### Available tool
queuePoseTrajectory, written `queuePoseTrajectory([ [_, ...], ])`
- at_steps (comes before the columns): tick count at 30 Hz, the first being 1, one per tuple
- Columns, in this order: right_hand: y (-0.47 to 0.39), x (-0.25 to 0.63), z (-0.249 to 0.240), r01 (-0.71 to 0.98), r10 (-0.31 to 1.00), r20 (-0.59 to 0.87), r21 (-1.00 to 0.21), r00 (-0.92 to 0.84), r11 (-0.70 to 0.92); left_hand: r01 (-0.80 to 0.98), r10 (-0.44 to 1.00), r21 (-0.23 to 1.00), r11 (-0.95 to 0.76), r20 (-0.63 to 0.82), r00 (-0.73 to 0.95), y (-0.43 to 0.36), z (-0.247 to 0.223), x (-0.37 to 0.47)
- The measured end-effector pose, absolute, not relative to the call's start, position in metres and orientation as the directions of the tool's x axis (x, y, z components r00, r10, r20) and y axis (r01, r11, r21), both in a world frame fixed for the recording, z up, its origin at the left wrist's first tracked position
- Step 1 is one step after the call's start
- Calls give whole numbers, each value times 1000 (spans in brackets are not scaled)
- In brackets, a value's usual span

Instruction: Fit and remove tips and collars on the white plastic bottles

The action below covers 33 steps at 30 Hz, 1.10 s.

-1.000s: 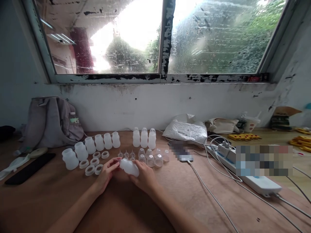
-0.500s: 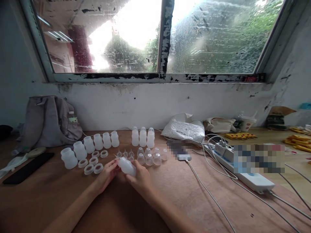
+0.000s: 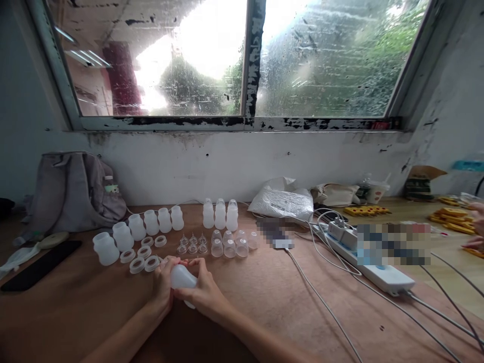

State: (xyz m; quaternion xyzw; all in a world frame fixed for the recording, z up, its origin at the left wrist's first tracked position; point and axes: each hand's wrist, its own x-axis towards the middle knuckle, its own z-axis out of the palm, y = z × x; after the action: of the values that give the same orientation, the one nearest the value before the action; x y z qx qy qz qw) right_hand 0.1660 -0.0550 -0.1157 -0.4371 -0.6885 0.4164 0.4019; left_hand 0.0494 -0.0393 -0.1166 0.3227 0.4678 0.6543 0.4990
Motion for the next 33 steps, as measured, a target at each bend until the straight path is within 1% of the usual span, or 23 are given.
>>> queuePoseTrajectory([
  [2, -54, 165, -114, 200, 936, 153, -954, -316, 224, -347, 968, 934, -90, 0, -251, -39, -115, 47],
  [6, -53, 162, -114, 45, 922, 145, -984, -358, 172, -302, 990, 943, -136, 116, -81, -38, -108, 40],
  [9, -49, 162, -116, -55, 946, 150, -989, -288, 140, -374, 986, 917, -136, 164, 42, -39, -102, 39],
  [11, -43, 165, -117, -69, 954, 171, -985, -245, 159, -412, 981, 907, -91, 151, 118, -39, -100, 41],
  [12, -40, 167, -117, -41, 951, 193, -981, -242, 189, -410, 980, 910, -62, 133, 145, -40, -100, 42],
  [14, -32, 174, -116, 85, 928, 273, -949, -253, 302, -394, 984, 919, -25, 93, 155, -40, -101, 44],
  [16, -21, 185, -114, 258, 892, 395, -858, -219, 444, -385, 991, 923, -12, 63, 121, -39, -103, 44],
  [17, -15, 192, -113, 340, 873, 460, -805, -161, 487, -382, 993, 924, -2, 47, 109, -39, -104, 43],
  [18, -8, 200, -111, 418, 854, 515, -761, -78, 497, -379, 994, 926, 11, 31, 103, -38, -105, 42],
  [20, 8, 221, -110, 571, 793, 604, -679, 79, 461, -366, 994, 930, 42, -3, 106, -36, -106, 39],
  [23, 32, 256, -115, 727, 686, 699, -577, 202, 373, -359, 993, 929, 83, -47, 108, -33, -109, 36],
  [25, 46, 278, -122, 768, 656, 702, -573, 278, 287, -365, 990, 924, 111, -71, 122, -33, -109, 36],
  [27, 58, 293, -130, 787, 685, 655, -585, 318, 194, -360, 986, 923, 138, -92, 142, -34, -109, 37],
  [28, 61, 299, -134, 779, 719, 608, -609, 338, 148, -352, 983, 924, 149, -101, 153, -35, -108, 38],
  [30, 65, 305, -136, 735, 780, 500, -674, 376, 78, -331, 978, 929, 165, -110, 180, -37, -105, 39],
  [31, 65, 307, -135, 702, 788, 466, -710, 401, 62, -322, 975, 932, 164, -104, 196, -38, -104, 40],
  [33, 62, 307, -129, 626, 750, 465, -775, 471, 88, -303, 969, 940, 153, -83, 231, -40, -103, 41],
])
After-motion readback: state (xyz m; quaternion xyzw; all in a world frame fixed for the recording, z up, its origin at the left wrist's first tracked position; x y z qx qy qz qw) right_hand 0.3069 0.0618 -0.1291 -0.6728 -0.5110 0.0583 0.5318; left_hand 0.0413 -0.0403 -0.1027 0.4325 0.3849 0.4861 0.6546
